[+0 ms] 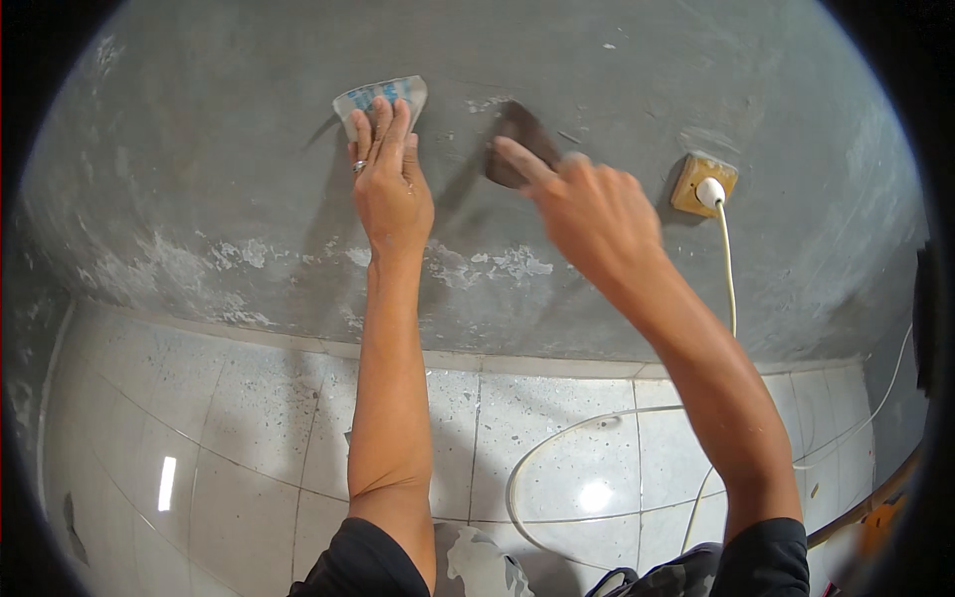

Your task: Apply putty or plaster to cracks or holes in a concrete wall and smooth it using a scraper and sandpaper.

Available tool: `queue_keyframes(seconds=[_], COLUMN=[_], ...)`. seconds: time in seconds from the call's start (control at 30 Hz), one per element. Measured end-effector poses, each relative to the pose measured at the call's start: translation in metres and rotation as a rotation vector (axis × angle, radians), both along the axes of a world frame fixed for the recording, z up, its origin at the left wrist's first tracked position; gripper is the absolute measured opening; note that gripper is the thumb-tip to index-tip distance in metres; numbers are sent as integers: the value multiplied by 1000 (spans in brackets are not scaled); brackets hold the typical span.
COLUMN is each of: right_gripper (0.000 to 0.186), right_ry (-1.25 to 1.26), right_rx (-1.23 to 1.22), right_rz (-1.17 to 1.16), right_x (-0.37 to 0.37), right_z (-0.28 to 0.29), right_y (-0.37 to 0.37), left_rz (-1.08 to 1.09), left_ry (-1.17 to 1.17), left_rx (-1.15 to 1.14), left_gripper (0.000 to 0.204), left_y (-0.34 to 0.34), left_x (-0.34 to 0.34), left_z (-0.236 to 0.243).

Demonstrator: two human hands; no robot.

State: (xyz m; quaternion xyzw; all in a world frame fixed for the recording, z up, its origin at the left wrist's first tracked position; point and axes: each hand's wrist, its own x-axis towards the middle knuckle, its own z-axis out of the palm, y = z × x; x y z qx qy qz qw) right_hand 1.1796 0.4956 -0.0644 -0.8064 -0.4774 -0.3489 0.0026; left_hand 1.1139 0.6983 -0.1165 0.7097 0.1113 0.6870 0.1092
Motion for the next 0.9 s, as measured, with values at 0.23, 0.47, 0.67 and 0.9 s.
queue_keyframes(seconds=[0.23,0.47,0.67,0.9], right_gripper=[58,66,73,67], right_ry=[64,445,127,-204], right_rx=[58,361,421,232], right_rz=[65,322,300,-11], right_x=[1,-6,-9,2], right_z=[4,1,25,24], right_y=[25,-37,-55,-54], left_rz=[27,-47,-3,-10], left_ry=[-19,21,-18,-29], left_rx=[-11,-65,-81,-39], left_gripper=[36,35,34,34], left_y=[-2,-8,-4,-3], left_x=[11,0,2,4], left_z=[-2,6,2,2])
